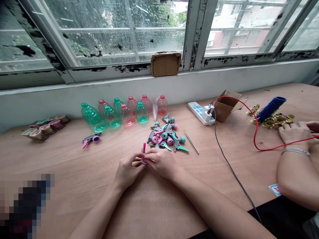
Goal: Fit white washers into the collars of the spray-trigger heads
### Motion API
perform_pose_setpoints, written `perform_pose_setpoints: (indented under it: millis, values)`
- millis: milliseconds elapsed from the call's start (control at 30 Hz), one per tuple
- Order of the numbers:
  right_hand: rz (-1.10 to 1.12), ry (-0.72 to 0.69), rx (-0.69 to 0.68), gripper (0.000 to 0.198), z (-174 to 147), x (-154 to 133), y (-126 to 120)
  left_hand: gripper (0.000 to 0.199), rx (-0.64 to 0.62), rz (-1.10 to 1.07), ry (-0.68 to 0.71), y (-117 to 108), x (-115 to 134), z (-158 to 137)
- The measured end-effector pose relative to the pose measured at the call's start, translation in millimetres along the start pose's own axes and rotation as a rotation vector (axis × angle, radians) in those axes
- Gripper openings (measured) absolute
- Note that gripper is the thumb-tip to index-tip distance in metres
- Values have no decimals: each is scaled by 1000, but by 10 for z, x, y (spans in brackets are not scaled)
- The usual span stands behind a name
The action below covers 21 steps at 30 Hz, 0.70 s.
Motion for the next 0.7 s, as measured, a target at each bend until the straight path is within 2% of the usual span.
perform_pose_setpoints:
  millis: [233, 367, 467, 533, 567, 633, 700]
  values:
    - [-52, -14, 14, 16, 4, -23, 3, 21, -19, 143, 73, 6, -15, 4]
    - [37, 26, 55, 13, -2, 15, 1, 24, -36, 196, 99, 33, 30, 24]
    - [138, 57, 62, 13, 0, 51, -6, 33, -76, 184, 119, -27, 50, 43]
    - [161, 85, 44, 13, 3, 67, -5, 39, -77, 244, 114, -187, 4, 61]
    - [157, 103, 34, 12, 4, 72, -3, 35, -47, 313, 86, -317, -48, 70]
    - [133, 133, 13, 11, 2, 71, 3, 27, 113, 525, -70, -673, -208, 71]
    - [110, 147, -9, 9, -3, 58, 8, 30, 139, 792, -237, -1028, -391, 57]
Point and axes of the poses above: each hand's wrist, its own z-axis towards the middle knuckle, its own y-axis out of the palm, x = y × z, the point moved 3 cm from there along z, towards the middle knuckle, and after that the axes turned 15 degrees about y, right-handed, at the moved point
